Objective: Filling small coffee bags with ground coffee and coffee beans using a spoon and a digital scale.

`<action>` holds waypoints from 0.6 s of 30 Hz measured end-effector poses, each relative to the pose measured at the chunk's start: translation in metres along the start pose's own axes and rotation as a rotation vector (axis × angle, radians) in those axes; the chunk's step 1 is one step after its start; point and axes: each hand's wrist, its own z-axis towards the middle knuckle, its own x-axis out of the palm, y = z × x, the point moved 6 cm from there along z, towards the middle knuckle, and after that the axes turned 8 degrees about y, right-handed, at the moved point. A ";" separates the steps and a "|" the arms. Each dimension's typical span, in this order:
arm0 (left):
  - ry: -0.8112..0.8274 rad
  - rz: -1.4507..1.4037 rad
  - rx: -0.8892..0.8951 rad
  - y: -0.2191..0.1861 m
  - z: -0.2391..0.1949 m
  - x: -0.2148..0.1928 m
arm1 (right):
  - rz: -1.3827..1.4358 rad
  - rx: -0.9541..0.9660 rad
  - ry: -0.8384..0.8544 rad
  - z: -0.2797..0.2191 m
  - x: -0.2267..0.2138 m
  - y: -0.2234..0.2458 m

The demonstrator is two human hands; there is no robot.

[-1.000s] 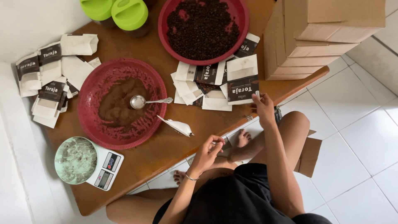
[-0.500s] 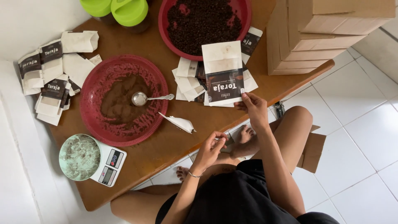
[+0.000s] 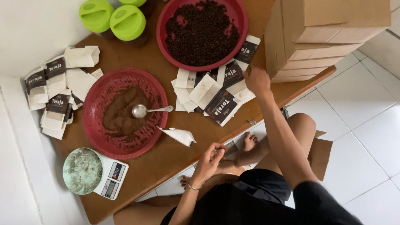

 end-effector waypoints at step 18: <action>-0.058 0.042 -0.160 -0.019 -0.021 -0.011 | 0.532 0.140 -0.231 0.095 0.009 -0.021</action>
